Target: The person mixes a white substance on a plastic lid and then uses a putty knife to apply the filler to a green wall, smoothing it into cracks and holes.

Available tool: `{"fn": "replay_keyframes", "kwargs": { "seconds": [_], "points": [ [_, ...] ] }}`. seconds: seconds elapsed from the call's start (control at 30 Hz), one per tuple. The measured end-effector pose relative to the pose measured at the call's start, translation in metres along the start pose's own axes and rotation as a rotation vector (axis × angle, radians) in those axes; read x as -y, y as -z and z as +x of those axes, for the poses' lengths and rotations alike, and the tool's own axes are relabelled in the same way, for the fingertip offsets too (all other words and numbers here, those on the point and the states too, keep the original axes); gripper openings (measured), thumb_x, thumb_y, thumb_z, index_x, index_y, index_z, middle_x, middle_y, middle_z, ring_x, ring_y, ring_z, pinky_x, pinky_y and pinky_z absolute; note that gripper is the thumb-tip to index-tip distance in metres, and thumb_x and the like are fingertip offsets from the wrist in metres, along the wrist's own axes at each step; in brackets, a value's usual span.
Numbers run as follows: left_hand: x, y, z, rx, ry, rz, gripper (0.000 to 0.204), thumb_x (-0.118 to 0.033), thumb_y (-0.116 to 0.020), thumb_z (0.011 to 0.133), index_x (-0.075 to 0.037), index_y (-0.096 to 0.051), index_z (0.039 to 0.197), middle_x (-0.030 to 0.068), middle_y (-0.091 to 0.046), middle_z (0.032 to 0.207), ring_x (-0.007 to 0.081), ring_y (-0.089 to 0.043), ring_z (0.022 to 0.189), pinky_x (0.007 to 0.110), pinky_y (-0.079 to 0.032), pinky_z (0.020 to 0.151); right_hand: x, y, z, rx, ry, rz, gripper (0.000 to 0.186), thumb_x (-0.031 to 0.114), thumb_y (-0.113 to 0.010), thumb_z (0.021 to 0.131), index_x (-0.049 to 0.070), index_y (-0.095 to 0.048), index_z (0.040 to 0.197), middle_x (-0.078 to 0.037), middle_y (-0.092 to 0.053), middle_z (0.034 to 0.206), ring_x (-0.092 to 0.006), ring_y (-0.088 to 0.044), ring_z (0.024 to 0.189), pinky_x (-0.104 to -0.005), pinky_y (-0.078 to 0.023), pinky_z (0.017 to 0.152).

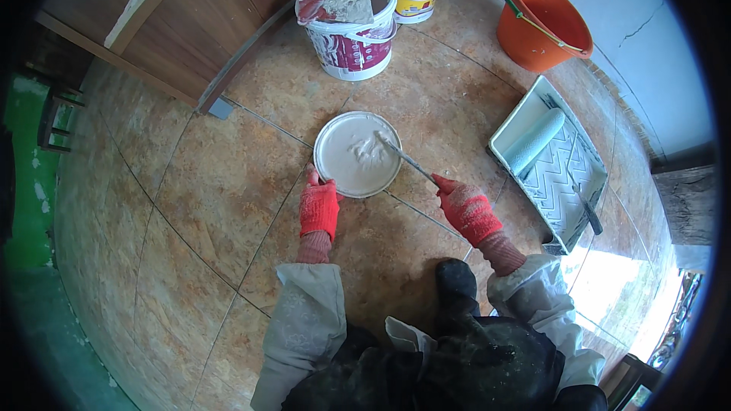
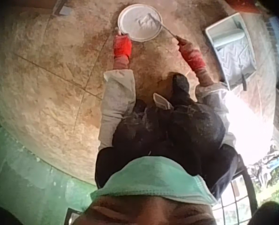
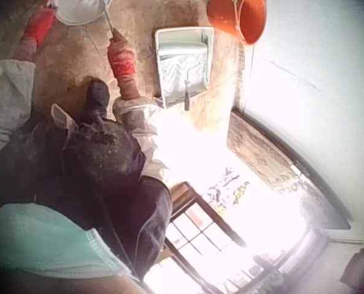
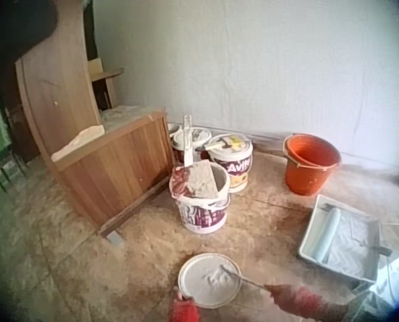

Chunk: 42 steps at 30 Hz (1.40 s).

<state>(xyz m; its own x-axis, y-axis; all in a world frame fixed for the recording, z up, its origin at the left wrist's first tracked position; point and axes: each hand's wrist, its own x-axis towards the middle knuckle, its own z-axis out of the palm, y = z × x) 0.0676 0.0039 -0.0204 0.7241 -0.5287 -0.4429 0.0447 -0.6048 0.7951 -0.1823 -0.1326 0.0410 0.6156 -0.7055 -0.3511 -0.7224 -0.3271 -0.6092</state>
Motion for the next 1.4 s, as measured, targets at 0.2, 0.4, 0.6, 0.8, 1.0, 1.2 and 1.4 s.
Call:
{"fn": "replay_keyframes", "kwargs": {
  "seconds": [0.2,0.4,0.6,0.8,1.0,1.2,1.4],
  "points": [
    [0.03,-0.009,0.016,-0.096,-0.148,0.118,0.066,-0.016,-0.049,0.086,-0.004,-0.021,0.144,0.0186,-0.061,0.11,0.0235,-0.068,0.077,0.034,-0.055,0.062,0.003,-0.007,-0.006,0.074,0.015,0.165,0.039,0.011,-0.05,0.088,0.013,-0.055,0.127,-0.017,-0.066,0.087,-0.0294,-0.064,0.074,-0.037,-0.05,0.069],
    [0.03,-0.015,0.019,-0.088,-0.145,0.064,0.065,-0.017,-0.049,0.086,-0.003,-0.022,0.144,0.0194,-0.06,0.112,0.0248,-0.068,0.08,0.035,-0.055,0.064,-0.011,-0.013,-0.001,0.06,0.001,0.048,0.04,0.01,-0.05,0.09,0.014,-0.053,0.13,-0.008,-0.062,0.078,-0.0186,-0.059,0.067,-0.0302,-0.049,0.065],
    [0.018,-0.013,0.012,-0.095,-0.134,0.231,0.062,-0.02,-0.047,0.087,-0.001,-0.025,0.142,0.0249,-0.056,0.12,0.0352,-0.06,0.101,0.041,-0.05,0.083,0.008,0.004,0.016,0.029,-0.023,0.129,0.043,0.007,-0.049,0.089,0.015,-0.052,0.132,-0.002,-0.06,0.081,-0.0123,-0.056,0.068,-0.0267,-0.048,0.064],
    [0.021,-0.008,0.009,-0.158,-0.204,0.372,0.063,-0.02,-0.046,0.089,-0.002,-0.021,0.144,0.0231,-0.06,0.11,0.0271,-0.068,0.082,0.037,-0.055,0.069,0.01,-0.01,0.011,0.126,0.037,0.176,0.041,0.01,-0.048,0.089,0.012,-0.052,0.13,-0.008,-0.064,0.082,-0.0179,-0.062,0.071,-0.0306,-0.05,0.067],
    [0.018,-0.009,0.009,-0.153,-0.166,0.38,0.066,-0.021,-0.047,0.087,-0.004,-0.02,0.145,0.0218,-0.065,0.099,0.028,-0.068,0.073,0.038,-0.055,0.067,0.009,0.0,0.027,0.047,0.034,0.016,0.041,0.01,-0.047,0.09,0.014,-0.053,0.13,-0.007,-0.064,0.081,-0.0161,-0.062,0.071,-0.0302,-0.05,0.066],
    [0.02,-0.007,0.012,-0.116,-0.102,0.288,0.066,-0.02,-0.048,0.087,-0.005,-0.019,0.145,0.0209,-0.065,0.101,0.0277,-0.068,0.074,0.038,-0.055,0.066,0.014,0.003,0.027,0.065,0.041,0.156,0.042,0.007,-0.051,0.088,0.015,-0.055,0.129,-0.004,-0.061,0.076,-0.0135,-0.057,0.066,-0.0279,-0.049,0.064],
    [0.029,-0.009,0.017,-0.107,-0.098,0.229,0.066,-0.019,-0.048,0.088,-0.004,-0.018,0.145,0.0209,-0.064,0.101,0.0267,-0.068,0.073,0.037,-0.055,0.065,0.012,0.005,0.034,0.109,0.149,0.008,0.044,0.007,-0.05,0.087,0.015,-0.053,0.13,-0.004,-0.061,0.076,-0.0144,-0.057,0.066,-0.0275,-0.049,0.065]
  ]
}}
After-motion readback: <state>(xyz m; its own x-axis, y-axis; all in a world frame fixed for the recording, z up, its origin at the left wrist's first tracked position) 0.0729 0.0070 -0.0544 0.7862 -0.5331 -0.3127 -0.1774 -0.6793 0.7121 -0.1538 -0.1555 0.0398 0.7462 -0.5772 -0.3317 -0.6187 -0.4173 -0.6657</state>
